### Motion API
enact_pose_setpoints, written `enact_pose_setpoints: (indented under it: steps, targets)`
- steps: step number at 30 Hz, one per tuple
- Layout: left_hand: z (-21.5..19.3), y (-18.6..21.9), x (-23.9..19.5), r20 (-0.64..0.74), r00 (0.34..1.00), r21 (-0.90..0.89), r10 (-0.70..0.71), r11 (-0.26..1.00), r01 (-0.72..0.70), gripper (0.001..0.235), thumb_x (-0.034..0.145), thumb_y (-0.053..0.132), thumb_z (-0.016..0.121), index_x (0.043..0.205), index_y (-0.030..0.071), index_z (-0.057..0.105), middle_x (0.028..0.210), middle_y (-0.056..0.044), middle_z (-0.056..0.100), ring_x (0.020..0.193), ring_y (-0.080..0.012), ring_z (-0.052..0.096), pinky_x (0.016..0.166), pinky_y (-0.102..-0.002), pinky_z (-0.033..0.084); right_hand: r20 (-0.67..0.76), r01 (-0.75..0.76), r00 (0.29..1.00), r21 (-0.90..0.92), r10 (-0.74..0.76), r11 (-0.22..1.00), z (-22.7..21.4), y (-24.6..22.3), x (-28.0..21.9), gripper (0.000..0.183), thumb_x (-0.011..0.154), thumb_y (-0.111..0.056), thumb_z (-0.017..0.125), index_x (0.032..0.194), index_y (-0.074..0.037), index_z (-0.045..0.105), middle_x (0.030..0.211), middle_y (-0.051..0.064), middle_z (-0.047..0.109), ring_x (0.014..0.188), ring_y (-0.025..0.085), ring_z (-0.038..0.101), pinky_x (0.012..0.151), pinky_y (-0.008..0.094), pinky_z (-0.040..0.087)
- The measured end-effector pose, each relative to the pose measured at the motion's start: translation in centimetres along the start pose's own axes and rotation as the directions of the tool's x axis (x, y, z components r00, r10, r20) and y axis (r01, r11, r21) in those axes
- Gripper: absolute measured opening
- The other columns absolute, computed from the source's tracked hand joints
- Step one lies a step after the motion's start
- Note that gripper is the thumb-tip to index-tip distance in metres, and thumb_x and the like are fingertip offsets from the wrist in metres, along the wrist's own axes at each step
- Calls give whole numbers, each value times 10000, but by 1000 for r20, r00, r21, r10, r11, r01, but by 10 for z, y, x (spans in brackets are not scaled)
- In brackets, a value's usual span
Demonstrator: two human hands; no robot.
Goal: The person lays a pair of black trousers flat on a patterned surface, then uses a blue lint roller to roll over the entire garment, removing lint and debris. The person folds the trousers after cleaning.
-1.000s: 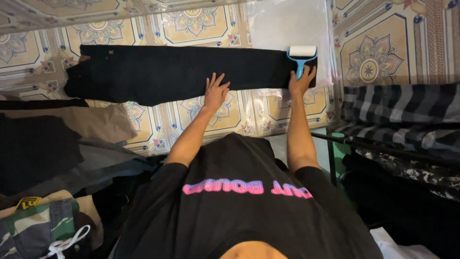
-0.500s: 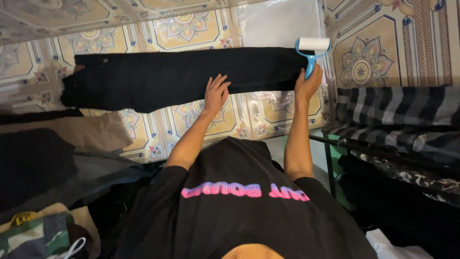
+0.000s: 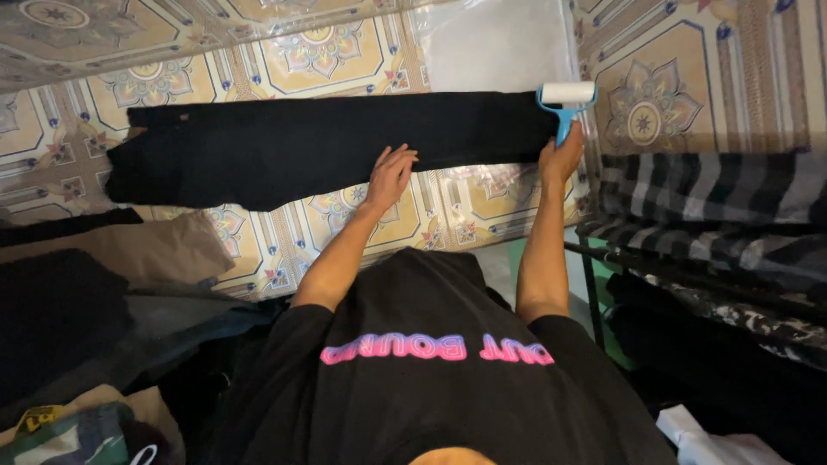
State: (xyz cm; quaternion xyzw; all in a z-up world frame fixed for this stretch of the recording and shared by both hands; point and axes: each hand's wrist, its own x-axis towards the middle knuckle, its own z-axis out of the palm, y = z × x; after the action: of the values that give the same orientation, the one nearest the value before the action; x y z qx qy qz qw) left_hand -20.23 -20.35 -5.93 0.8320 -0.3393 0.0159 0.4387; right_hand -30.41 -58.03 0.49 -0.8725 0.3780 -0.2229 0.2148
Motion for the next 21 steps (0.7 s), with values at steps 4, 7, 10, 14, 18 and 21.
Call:
enact_pose_setpoints:
  steps: [4,7,10,14,18,21]
  targets:
    - [-4,6,-3,73,997,30,8,999,-10,157,1022,151,618,1141,189,715,1371,15,664,1400,-237,521,1231,-476,298,91,-518,847,357,523,777,-23,-48,-19,426,927,-533,594,1185,-198,635,1097,115,731,1069,380,702,998,493,457]
    - [-6,7,-1,75,995,50,-62,997,58,197,1015,165,636,1197,180,712,1434,-18,610,1405,-276,511,1198,-507,354,195,-101,976,1,99,995,28,-17,-49,562,1000,-331,731,1436,-99,464,1112,325,694,1065,552,667,922,613,512]
    - [-7,7,-8,69,997,24,-35,999,34,250,1011,100,624,1245,132,708,1440,-96,593,1398,-337,506,1183,-529,359,351,-85,931,-58,100,995,26,5,-84,574,1028,-376,687,1446,-70,439,1113,355,692,1077,567,662,929,635,512]
    - [-23,8,-4,59,994,55,-90,995,87,279,1006,111,622,1273,147,695,1479,-98,559,1427,-356,463,1187,-534,348,414,-202,881,-113,231,973,16,15,-75,554,991,-390,698,1424,-111,494,1150,324,690,1143,521,642,969,616,498]
    - [-18,16,1,182,979,141,-89,988,63,307,1049,193,578,1343,157,662,1561,-97,475,1500,-337,364,1206,-567,294,352,-316,891,31,286,948,74,33,-23,581,972,-437,738,1402,-112,520,1183,351,672,1185,532,622,1019,599,484]
    - [-7,31,19,312,949,88,-40,996,13,404,1014,167,620,1418,179,626,1613,-125,417,1516,-375,333,1210,-571,299,263,-303,926,92,271,948,96,5,0,559,961,-424,765,1372,-148,505,1180,294,701,1178,476,657,992,573,532]
